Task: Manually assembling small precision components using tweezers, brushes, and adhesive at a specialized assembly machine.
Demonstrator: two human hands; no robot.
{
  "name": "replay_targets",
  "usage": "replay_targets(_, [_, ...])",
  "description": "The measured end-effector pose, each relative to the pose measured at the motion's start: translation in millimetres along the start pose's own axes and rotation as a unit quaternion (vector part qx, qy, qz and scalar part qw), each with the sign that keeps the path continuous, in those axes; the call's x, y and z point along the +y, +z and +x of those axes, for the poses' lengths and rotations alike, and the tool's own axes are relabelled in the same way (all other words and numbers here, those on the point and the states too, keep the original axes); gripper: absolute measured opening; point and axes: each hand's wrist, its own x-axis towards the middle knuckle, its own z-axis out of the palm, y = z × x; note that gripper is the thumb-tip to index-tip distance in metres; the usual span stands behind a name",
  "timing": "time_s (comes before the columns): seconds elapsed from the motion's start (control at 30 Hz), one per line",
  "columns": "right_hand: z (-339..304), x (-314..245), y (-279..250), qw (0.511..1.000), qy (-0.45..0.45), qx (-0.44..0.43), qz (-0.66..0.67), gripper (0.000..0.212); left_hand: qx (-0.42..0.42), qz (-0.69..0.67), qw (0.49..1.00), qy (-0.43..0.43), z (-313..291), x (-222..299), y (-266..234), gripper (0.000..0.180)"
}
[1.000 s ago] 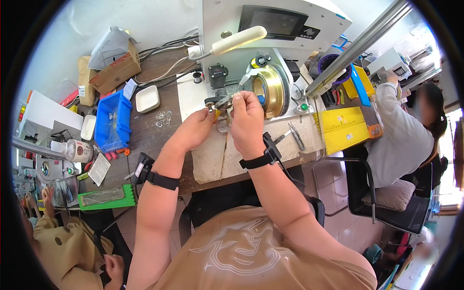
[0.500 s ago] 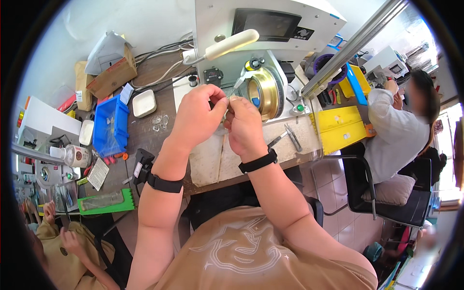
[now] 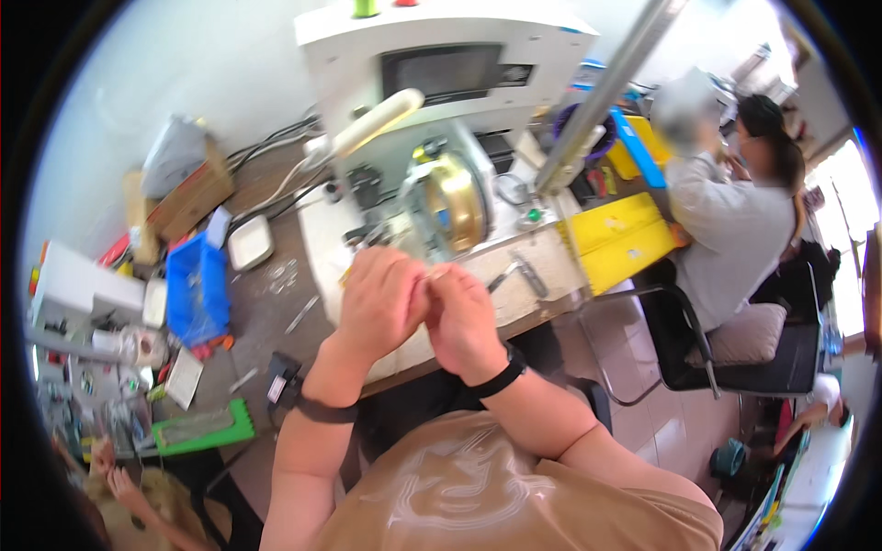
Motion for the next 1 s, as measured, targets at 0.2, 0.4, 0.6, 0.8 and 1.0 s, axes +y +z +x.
replay_targets(0.2, [-1.8,-69.6,-56.5,0.942,-0.164,0.093,-0.277,0.008,0.048,0.019,0.997,0.049,-17.1,-22.8,17.5,0.018])
replay_targets(0.4, [103.1,-226.9,-117.0,0.745,-0.404,0.217,-0.485,0.022,0.06,0.018,0.995,0.072,-24.5,-29.5,32.9,0.012])
replay_targets(0.6, [186.2,-264.8,-129.1,0.628,-0.426,0.16,-0.632,0.026,0.053,0.021,0.996,0.067,-32.5,-29.0,35.1,0.013])
replay_targets(0.8, [167.0,-254.5,-113.0,0.692,-0.429,0.242,-0.528,0.026,0.064,0.024,0.997,0.033,-42.1,-31.2,31.4,0.018])
replay_targets(1.0, [64.4,-207.8,-122.3,0.859,-0.488,0.12,-0.099,0.028,0.102,0.014,0.992,0.073,-30.1,-33.5,33.5,0.029])
